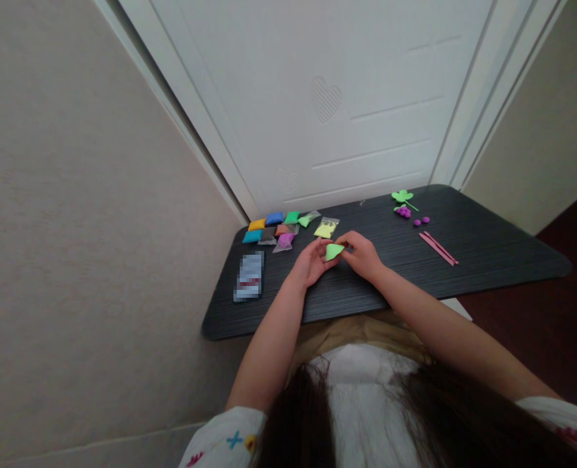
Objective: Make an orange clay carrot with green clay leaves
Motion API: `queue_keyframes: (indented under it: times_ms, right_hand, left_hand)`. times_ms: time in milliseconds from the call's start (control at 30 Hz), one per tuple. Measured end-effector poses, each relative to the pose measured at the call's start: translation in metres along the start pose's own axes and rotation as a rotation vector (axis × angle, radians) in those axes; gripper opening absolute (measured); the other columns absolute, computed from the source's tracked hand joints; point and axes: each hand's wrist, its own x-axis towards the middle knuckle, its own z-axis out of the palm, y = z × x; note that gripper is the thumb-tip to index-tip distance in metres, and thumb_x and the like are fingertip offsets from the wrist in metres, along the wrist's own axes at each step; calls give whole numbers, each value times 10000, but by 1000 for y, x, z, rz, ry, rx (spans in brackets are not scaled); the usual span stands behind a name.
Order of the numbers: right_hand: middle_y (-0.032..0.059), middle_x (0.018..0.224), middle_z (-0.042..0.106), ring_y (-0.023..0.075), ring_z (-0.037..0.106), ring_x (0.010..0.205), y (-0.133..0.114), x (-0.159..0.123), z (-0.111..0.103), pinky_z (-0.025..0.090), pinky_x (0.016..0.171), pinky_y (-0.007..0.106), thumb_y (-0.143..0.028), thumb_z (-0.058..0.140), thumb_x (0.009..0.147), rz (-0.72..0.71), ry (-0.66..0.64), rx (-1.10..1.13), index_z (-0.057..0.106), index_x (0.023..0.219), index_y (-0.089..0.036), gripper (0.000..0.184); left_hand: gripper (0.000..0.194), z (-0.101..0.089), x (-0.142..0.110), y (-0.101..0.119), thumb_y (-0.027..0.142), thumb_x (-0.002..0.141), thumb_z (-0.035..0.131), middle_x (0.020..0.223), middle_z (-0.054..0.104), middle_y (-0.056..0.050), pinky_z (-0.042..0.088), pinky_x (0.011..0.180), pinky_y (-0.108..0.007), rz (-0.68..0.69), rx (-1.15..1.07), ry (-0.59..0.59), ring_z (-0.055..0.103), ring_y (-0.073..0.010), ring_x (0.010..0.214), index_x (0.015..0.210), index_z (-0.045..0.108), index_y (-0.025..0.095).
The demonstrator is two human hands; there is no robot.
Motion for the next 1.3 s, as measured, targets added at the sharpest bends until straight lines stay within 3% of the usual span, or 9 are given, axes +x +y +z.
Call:
queue_keyframes:
  times_ms: [133,400,500,600,700,800,967,1133,1300]
  right_hand:
    - [31,807,564,170,519,816,-1,1,-1,412,743,297,-148,507,718,-11,39,-14,578,816,-209,135]
    - [61,974,546,161,531,815,10,0,7,445,706,304,-133,468,727,28,-4,46,535,1015,-206,305]
    - [61,982,550,155,537,793,14,2,9,443,712,318,-182,479,738,140,19,148,517,1055,-214,321]
    - [40,891,577,142,553,743,15,5,8,444,684,310,-277,524,735,365,6,421,520,1029,-216,301]
    - [29,865,595,128,564,748,13,7,5,442,670,281,-359,545,732,594,-106,792,556,933,-207,252]
    - [19,841,613,111,559,748,9,6,1,432,684,255,-373,591,704,707,-240,1015,592,817,-190,215]
    - [3,757,620,91,540,680,7,6,-2,408,653,231,-300,668,645,747,-284,1071,613,751,-168,179]
    - [6,773,626,91,540,679,8,6,-4,400,641,227,-298,650,669,754,-311,1131,619,791,-172,179]
    - [-1,757,626,83,538,661,7,6,-5,400,635,219,-304,632,692,751,-356,1170,619,797,-176,166]
  left_hand:
    - [308,-2,0,0,369,724,544,831,634,-86,462,748,-355,-86,-9,-45,610,-185,751,930,577,142]
    - [271,-14,5,-1,176,699,591,855,632,-29,471,698,-251,112,-63,103,603,-119,758,966,547,172]
    - [256,-15,6,1,174,710,580,889,632,-38,464,743,-261,142,-109,168,602,-120,798,963,542,166]
    - [240,-14,6,1,168,706,585,898,633,-33,455,773,-267,162,-133,208,602,-115,803,943,543,168]
    - [249,-12,5,1,175,697,600,894,633,-28,457,750,-261,144,-107,179,602,-111,783,940,547,171]
    - [262,-11,4,-1,177,679,619,873,632,-27,458,709,-253,120,-40,123,601,-110,745,932,552,168]
    - [260,-9,3,-3,200,681,621,871,627,-26,453,687,-248,98,4,50,599,-113,741,931,557,170]
    - [310,-8,1,-3,165,669,627,923,619,-26,444,729,-256,88,6,-31,596,-114,779,967,546,187]
    - [352,-9,1,-3,151,657,634,937,616,-24,439,736,-261,99,19,-39,595,-117,790,991,534,199]
